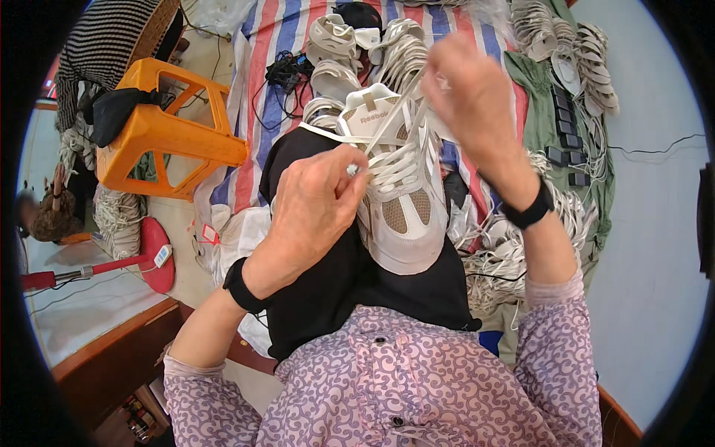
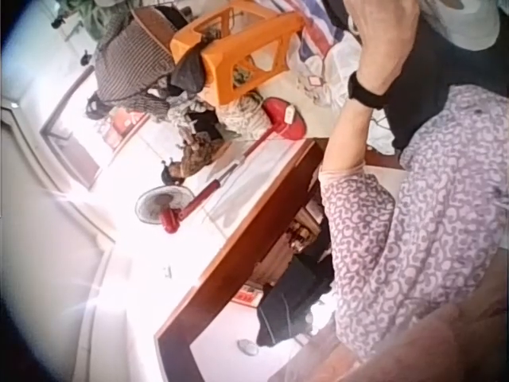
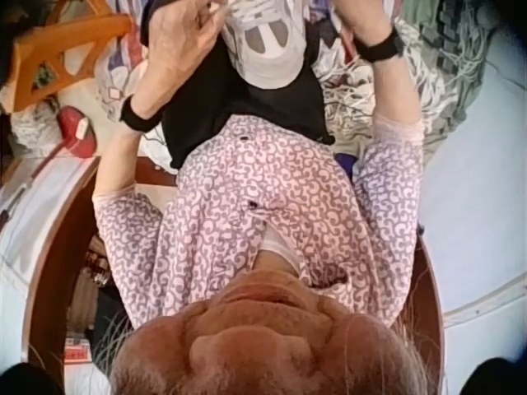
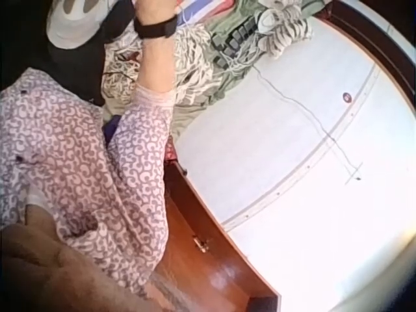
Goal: The recorder is lacing a white sneaker by hand in a manufacturing or assembly setting.
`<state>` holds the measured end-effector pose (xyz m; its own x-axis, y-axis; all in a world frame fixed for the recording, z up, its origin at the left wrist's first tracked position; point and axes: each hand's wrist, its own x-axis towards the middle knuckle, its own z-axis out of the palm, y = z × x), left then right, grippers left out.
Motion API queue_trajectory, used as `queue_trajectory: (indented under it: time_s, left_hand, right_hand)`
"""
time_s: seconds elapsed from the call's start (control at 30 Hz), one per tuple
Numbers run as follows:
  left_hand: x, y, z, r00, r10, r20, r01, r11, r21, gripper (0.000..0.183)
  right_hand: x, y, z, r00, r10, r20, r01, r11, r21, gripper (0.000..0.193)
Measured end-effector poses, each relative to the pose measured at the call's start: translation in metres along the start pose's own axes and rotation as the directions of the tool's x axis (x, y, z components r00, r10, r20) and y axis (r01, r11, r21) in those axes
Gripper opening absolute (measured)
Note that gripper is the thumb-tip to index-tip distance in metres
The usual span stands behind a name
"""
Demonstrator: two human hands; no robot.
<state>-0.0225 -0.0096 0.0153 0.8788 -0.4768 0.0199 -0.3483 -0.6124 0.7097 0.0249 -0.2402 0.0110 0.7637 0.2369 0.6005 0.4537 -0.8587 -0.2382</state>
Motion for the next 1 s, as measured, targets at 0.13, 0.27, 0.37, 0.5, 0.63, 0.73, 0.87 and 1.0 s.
queue_trajectory:
  time_s: [0.13, 0.27, 0.37, 0.5, 0.63, 0.73, 0.87, 1.0]
  left_hand:
    - [0.004, -0.003, 0.011, 0.980, 0.186, -0.064, -0.175, 0.974, 0.147, 0.011]
    - [0.009, -0.006, 0.014, 0.967, 0.229, -0.113, -0.195, 0.948, 0.251, 0.011]
    - [0.010, -0.004, 0.012, 0.981, 0.189, -0.033, -0.176, 0.954, 0.244, 0.011]
    - [0.021, -0.009, 0.009, 0.998, 0.004, 0.069, -0.010, 0.995, 0.097, 0.012]
    - [0.026, -0.006, -0.002, 0.997, -0.009, 0.080, 0.019, 0.991, -0.131, 0.013]
    - [0.025, -0.006, -0.009, 0.991, 0.011, 0.131, 0.014, 0.983, -0.185, 0.016]
    - [0.022, -0.003, -0.015, 0.941, -0.102, 0.322, 0.185, 0.954, -0.238, 0.019]
    - [0.021, -0.007, -0.010, 0.961, -0.060, 0.270, 0.131, 0.958, -0.256, 0.025]
  right_hand:
    - [0.023, 0.025, -0.021, 0.993, 0.081, -0.090, -0.086, 0.995, -0.054, 0.011]
    - [0.027, 0.027, -0.027, 0.992, 0.095, -0.088, -0.098, 0.995, -0.028, 0.012]
    - [0.025, 0.030, -0.029, 0.980, 0.171, -0.105, -0.163, 0.983, 0.080, 0.012]
    - [0.025, 0.040, -0.032, 0.960, 0.254, -0.116, -0.232, 0.958, 0.169, 0.011]
    - [0.029, 0.058, -0.039, 0.954, 0.276, -0.112, -0.246, 0.943, 0.226, 0.012]
    - [0.035, 0.088, -0.049, 0.953, 0.241, -0.182, -0.244, 0.970, 0.002, 0.011]
    - [0.046, 0.132, -0.068, 0.932, 0.245, -0.268, -0.257, 0.966, -0.008, 0.012]
    - [0.056, 0.205, -0.111, 0.907, 0.123, -0.403, -0.225, 0.950, -0.215, 0.012]
